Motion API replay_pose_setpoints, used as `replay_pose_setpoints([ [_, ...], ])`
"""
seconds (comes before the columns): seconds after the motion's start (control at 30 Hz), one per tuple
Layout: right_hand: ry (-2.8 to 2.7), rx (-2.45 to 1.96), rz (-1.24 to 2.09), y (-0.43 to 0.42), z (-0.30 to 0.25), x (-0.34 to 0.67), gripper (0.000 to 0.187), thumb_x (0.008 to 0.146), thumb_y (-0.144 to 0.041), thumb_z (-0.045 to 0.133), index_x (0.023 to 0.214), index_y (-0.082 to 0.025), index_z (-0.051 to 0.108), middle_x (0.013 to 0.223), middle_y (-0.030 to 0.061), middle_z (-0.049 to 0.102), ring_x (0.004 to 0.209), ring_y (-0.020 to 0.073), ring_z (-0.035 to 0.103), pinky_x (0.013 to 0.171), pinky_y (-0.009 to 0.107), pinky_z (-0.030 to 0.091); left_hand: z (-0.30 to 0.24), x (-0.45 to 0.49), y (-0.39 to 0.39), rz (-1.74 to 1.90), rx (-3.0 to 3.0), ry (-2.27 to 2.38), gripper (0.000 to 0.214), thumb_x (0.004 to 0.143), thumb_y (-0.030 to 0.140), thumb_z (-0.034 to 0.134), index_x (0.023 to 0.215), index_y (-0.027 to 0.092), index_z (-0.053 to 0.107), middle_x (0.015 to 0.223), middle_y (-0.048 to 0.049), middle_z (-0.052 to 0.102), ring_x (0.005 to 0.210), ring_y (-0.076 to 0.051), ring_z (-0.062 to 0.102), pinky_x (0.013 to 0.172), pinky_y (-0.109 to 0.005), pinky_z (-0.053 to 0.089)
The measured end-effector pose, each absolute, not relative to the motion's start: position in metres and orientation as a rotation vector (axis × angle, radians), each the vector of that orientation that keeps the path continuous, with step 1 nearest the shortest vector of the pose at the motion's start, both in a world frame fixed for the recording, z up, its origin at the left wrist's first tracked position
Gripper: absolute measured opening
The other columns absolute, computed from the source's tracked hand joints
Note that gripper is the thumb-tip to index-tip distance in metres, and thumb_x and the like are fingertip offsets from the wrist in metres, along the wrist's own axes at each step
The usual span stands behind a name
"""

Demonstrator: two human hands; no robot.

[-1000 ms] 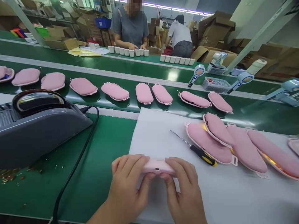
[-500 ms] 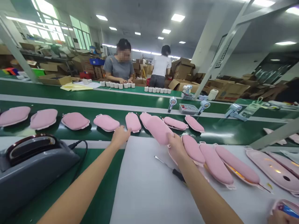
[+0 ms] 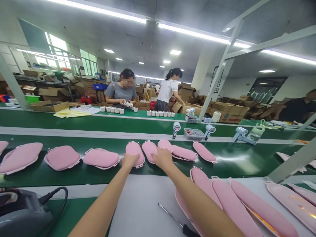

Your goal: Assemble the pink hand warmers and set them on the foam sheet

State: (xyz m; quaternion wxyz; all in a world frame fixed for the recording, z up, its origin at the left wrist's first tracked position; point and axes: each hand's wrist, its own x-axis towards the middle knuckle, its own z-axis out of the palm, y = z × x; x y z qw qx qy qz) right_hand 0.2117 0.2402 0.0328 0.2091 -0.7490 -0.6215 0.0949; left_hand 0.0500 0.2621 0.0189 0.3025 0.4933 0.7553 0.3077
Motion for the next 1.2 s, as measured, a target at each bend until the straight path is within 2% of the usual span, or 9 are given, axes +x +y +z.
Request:
replay_pose_setpoints([
  [0.27,-1.694,-2.304,0.53,0.245,0.044,0.185,0.041,0.091,-0.034,0.059,0.128,-0.018,0.051,0.132,0.01,0.052,0.114,0.0258,0.055,0.094,0.049,0.048,0.072,0.029,0.176,0.846,1.572,1.947,0.067,0.083,0.035,0.055,0.141,0.011,0.034,0.13,-0.023,0.049,0.119,-0.034,0.054,0.095,-0.044,0.043],
  [0.43,-1.475,-2.148,0.759,0.212,0.067,0.201,0.038,0.091,-0.034,0.058,0.125,-0.017,0.053,0.127,0.0095,0.055,0.108,0.0238,0.058,0.09,0.046,0.05,0.084,-0.011,0.114,0.992,1.528,1.766,0.058,0.07,0.045,0.06,0.12,0.015,0.056,0.11,-0.0151,0.06,0.095,-0.033,0.062,0.09,-0.048,0.044],
  [0.53,-1.351,-2.002,0.892,0.164,0.078,0.193,0.039,0.092,-0.037,0.056,0.126,-0.017,0.05,0.122,0.0097,0.056,0.102,0.0218,0.06,0.083,0.041,0.053,0.075,-0.012,0.096,1.125,1.362,1.552,0.061,0.061,0.057,0.066,0.104,0.014,0.062,0.098,-0.0148,0.063,0.095,-0.036,0.061,0.089,-0.05,0.043],
  [0.67,-1.344,-1.77,1.053,0.061,0.075,0.165,0.052,0.084,-0.04,0.06,0.128,-0.021,0.039,0.109,0.0061,0.061,0.088,0.0181,0.062,0.07,0.03,0.052,0.066,0.01,0.072,1.205,1.205,1.265,0.081,0.071,0.072,0.051,0.135,0.023,0.039,0.118,-0.0143,0.06,0.107,-0.028,0.06,0.089,-0.041,0.046],
  [0.73,-1.403,-1.627,1.141,0.004,0.064,0.15,0.059,0.075,-0.034,0.069,0.125,-0.027,0.039,0.111,0.0023,0.06,0.082,0.0155,0.062,0.067,0.026,0.05,0.063,0.017,0.054,1.226,1.056,1.008,0.089,0.067,0.071,0.059,0.142,0.033,0.027,0.122,-0.0095,0.059,0.106,-0.026,0.06,0.086,-0.04,0.049],
  [0.83,-1.404,-1.276,1.271,-0.061,0.038,0.142,0.063,0.071,-0.032,0.071,0.124,-0.027,0.038,0.123,0.0057,0.055,0.093,0.0178,0.06,0.076,0.029,0.05,0.051,0.015,0.026,1.153,0.916,0.75,0.102,0.055,0.054,0.081,0.142,0.037,0.031,0.112,-0.0035,0.062,0.096,-0.025,0.061,0.077,-0.034,0.05],
  [0.97,-1.358,-1.218,1.376,-0.09,-0.006,0.157,0.048,0.084,-0.053,0.054,0.119,-0.021,0.046,0.105,0.0088,0.065,0.086,0.0214,0.063,0.077,0.034,0.05,0.022,0.0,-0.005,0.972,0.872,0.713,0.109,0.051,0.053,0.085,0.143,0.031,0.032,0.12,-0.0067,0.062,0.099,-0.026,0.061,0.08,-0.031,0.048],
  [1.07,-1.471,-1.422,1.232,-0.091,-0.035,0.169,0.042,0.089,-0.053,0.043,0.107,-0.019,0.058,0.095,0.0103,0.067,0.089,0.0262,0.062,0.079,0.038,0.05,0.004,-0.012,-0.019,0.941,0.766,0.753,0.1,0.056,0.055,0.082,0.141,0.028,0.037,0.131,-0.01,0.058,0.109,-0.031,0.059,0.089,-0.036,0.047],
  [1.2,-1.583,-1.624,0.596,-0.093,-0.056,0.175,0.054,0.083,-0.037,0.057,0.132,-0.017,0.048,0.119,0.0172,0.059,0.107,0.0331,0.055,0.09,0.048,0.047,-0.002,-0.017,-0.028,0.917,0.701,0.758,0.085,0.062,0.054,0.078,0.136,0.025,0.046,0.131,-0.0105,0.059,0.112,-0.032,0.058,0.09,-0.037,0.048],
])
